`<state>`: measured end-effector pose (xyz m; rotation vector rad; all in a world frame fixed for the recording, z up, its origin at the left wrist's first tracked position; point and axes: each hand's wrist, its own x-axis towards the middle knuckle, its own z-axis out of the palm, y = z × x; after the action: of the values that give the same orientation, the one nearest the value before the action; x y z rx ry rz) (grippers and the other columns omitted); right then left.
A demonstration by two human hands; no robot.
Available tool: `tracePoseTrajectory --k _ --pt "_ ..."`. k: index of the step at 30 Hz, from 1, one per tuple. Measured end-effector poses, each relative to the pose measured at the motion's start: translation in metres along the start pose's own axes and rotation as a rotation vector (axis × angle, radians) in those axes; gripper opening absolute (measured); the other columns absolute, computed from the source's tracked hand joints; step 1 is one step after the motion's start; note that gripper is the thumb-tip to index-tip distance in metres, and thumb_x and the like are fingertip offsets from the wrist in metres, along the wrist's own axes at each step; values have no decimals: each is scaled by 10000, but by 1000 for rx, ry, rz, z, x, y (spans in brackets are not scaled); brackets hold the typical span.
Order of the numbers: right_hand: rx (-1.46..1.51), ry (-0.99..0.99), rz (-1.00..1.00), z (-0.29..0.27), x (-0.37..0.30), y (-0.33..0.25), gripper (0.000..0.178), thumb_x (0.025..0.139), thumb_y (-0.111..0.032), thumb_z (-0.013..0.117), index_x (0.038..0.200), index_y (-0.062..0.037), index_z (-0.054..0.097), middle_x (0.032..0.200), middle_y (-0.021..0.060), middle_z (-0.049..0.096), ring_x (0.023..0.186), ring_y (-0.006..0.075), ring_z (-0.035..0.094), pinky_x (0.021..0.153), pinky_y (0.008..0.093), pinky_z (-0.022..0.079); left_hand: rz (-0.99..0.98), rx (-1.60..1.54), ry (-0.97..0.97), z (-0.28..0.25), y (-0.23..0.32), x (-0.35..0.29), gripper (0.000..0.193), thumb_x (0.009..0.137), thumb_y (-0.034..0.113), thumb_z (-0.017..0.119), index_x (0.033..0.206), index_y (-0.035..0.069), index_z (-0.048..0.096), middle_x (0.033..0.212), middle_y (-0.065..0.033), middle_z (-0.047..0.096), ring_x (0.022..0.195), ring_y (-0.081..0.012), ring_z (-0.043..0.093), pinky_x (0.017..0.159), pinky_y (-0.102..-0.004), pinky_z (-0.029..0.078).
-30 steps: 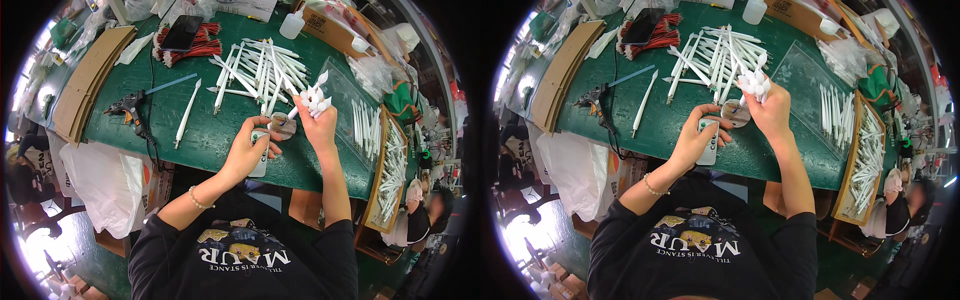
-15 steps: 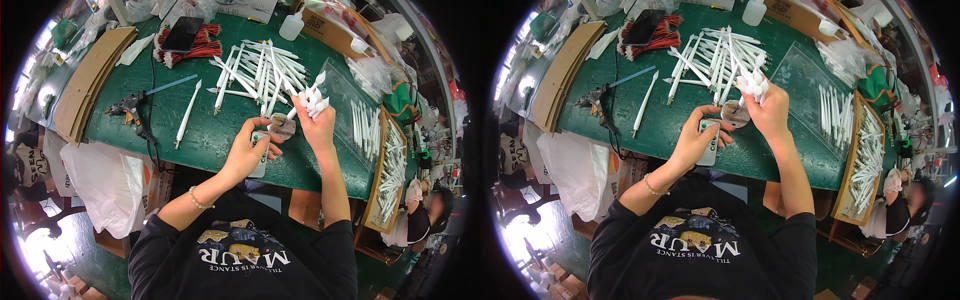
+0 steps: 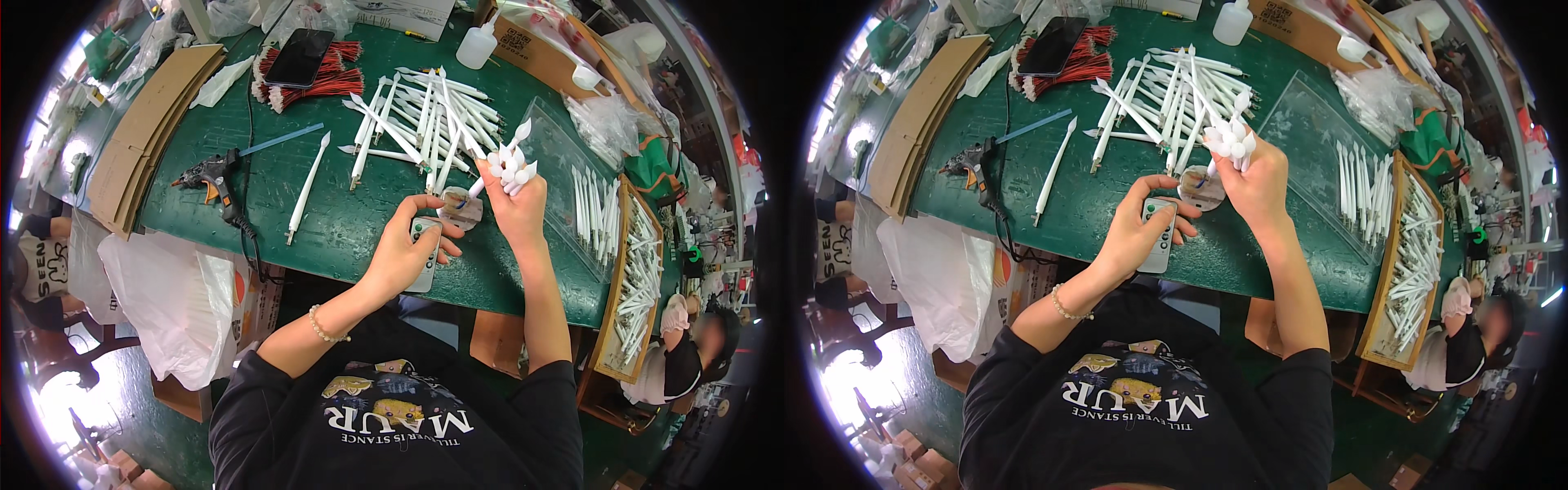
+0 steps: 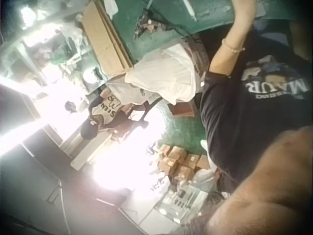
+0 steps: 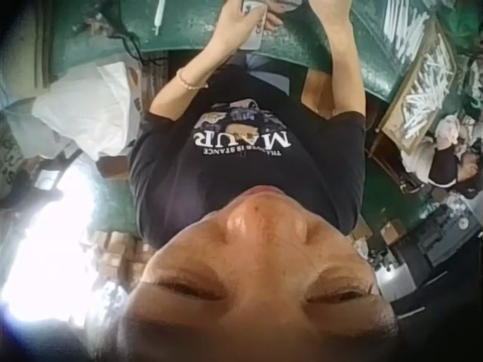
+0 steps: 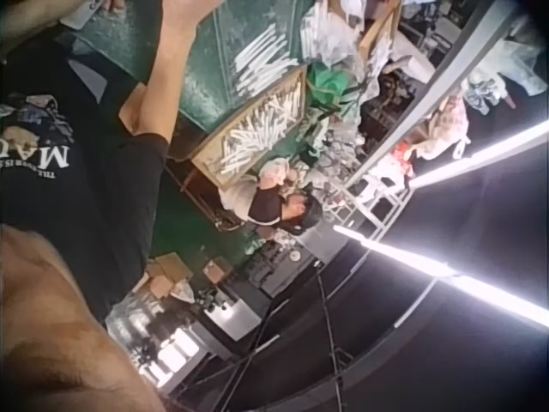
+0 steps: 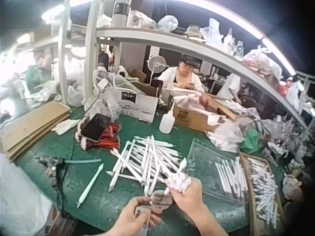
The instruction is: Assembling small white plastic components by inserting them into a circular base at a factory workstation.
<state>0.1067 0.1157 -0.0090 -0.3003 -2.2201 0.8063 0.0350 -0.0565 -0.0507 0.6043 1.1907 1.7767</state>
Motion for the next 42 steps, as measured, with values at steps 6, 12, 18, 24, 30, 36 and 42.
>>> tracePoseTrajectory --k 6,12,18,24,30,36,42 --pt "4 8 -8 1 0 1 140 862 -116 702 861 18 664 631 18 604 576 61 510 509 262 397 16 -16 3 0 0 0 286 942 7 424 1220 -25 365 1023 -203 638 800 -188 654 677 -272 516" --pt "-214 -109 230 -2 39 -3 320 860 -317 684 822 -1 664 604 38 587 551 108 546 513 297 414 47 -36 -9 -5 -1 -2 281 945 17 421 1220 -16 372 1062 -202 630 812 -190 647 698 -281 509" --pt "-166 -236 401 2 72 11 308 870 -323 645 877 -19 596 633 20 553 553 95 515 538 274 422 58 -36 -39 -4 -2 -2 280 939 11 417 1215 -17 376 1055 -201 626 791 -183 641 685 -281 514" --pt "244 23 470 -26 27 -4 283 938 -268 569 883 8 600 717 66 628 612 117 591 552 252 461 55 -50 -39 -7 -3 -2 281 938 11 421 1213 -21 375 1046 -198 626 786 -180 639 683 -279 510" --pt "427 52 401 -37 -19 12 246 947 -180 586 1055 40 594 1019 146 658 923 213 647 853 302 493 49 -22 -39 -5 -3 -1 281 942 15 422 1216 -23 376 1058 -205 627 801 -184 637 695 -280 501" --pt "216 116 513 -47 -31 14 212 916 -182 644 1009 8 643 905 45 657 840 111 589 771 255 459 55 -21 -44 -5 -3 -1 276 947 19 419 1216 -25 375 1060 -204 627 806 -183 636 698 -278 502" --pt "132 242 392 -42 -31 17 164 895 -167 681 921 -6 659 789 6 622 651 55 535 547 204 397 54 -1 -36 -4 -2 -2 273 947 16 414 1215 -23 378 1063 -204 626 804 -181 635 699 -277 503"
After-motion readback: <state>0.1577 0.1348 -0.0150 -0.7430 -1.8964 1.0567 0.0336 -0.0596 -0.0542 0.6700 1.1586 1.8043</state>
